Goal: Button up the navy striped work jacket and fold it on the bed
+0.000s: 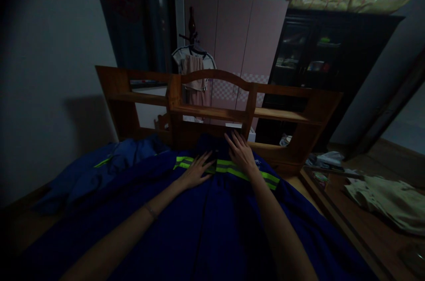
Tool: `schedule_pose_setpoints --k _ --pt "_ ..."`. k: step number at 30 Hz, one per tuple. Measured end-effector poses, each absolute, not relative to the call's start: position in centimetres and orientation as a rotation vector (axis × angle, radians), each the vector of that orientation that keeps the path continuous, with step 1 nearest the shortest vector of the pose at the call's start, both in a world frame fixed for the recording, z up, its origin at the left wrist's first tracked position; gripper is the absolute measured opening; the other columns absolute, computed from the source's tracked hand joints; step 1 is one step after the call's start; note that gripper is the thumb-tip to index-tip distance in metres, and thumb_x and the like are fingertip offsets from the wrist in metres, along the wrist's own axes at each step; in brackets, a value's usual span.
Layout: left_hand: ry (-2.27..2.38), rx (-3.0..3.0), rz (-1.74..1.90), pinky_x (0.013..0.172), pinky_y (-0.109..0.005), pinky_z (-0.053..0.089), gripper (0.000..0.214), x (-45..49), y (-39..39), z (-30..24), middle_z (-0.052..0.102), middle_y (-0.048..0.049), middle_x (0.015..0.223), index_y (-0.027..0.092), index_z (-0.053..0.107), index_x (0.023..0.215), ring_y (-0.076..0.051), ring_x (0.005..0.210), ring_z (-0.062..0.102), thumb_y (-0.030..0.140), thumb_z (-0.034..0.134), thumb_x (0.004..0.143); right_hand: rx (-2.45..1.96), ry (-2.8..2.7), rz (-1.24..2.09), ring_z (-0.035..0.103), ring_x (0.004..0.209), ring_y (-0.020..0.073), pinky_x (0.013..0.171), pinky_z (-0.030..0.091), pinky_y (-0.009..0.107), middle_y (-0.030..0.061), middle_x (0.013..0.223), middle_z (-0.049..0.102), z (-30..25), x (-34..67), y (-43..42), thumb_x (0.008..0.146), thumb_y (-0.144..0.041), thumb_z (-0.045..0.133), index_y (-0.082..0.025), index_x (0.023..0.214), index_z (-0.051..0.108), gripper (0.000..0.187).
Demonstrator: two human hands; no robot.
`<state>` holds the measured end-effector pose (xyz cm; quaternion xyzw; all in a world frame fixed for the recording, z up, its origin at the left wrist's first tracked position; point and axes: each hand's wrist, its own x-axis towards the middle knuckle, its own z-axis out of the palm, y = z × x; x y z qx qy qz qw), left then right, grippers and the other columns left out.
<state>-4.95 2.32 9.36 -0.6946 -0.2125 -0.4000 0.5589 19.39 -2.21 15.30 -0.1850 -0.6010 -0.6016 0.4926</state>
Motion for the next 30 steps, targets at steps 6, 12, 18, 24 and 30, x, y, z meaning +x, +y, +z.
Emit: schedule_pose_setpoints --k 6,12,18,24,30 --pt "-0.61 -1.532 -0.952 0.112 -0.05 0.016 0.067 -5.0 4.5 12.5 0.003 -0.0023 0.154 0.032 0.019 0.143 -0.025 0.141 0.006 0.021 0.049 0.085 -0.573 -1.365 -1.427 0.004 0.14 0.0281 0.113 0.013 0.051 0.0023 0.153 -0.001 11.1 17.9 -1.4 0.081 -0.007 0.042 -0.023 0.147 0.011 0.075" --pt "-0.652 -1.414 -1.02 0.113 -0.047 0.016 0.068 -3.6 5.5 14.0 0.004 -0.0032 0.154 0.027 0.024 0.143 -0.024 0.141 0.009 0.013 0.049 0.081 -0.541 -1.672 -1.485 0.008 0.139 0.0259 0.113 0.016 0.046 0.0049 0.153 0.003 4.5 16.8 0.5 0.087 -0.016 0.042 -0.025 0.146 0.016 0.065" --pt "-0.664 -1.382 -1.137 0.112 -0.048 0.022 0.064 -2.1 5.7 15.4 0.012 -0.0059 0.153 0.026 0.033 0.139 -0.026 0.138 0.022 0.014 0.051 0.079 -0.701 -1.853 -1.261 0.014 0.139 0.0242 0.11 0.014 0.052 0.0028 0.15 0.023 7.2 20.2 4.3 0.095 -0.047 0.031 -0.03 0.143 0.025 0.052" --pt "-0.65 -1.303 -1.303 0.113 -0.048 0.021 0.07 -0.4 3.8 18.0 0.023 -0.0128 0.149 0.017 0.036 0.136 -0.027 0.135 0.029 0.0 0.048 0.069 -0.666 -1.831 -1.187 0.023 0.136 0.0243 0.112 0.015 0.047 0.0044 0.143 0.037 9.1 21.2 5.8 0.093 -0.052 0.032 -0.026 0.137 0.04 0.052" --pt "-0.629 -1.408 -1.288 0.115 -0.053 0.012 0.081 0.8 2.1 15.6 0.017 -0.015 0.15 0.014 0.029 0.139 -0.032 0.139 0.015 -0.002 0.051 0.063 -0.628 -1.724 -1.158 0.034 0.129 0.0225 0.108 0.027 0.04 0.0076 0.139 0.041 8.4 21.1 5.3 0.093 -0.051 0.033 -0.023 0.137 0.039 0.053"
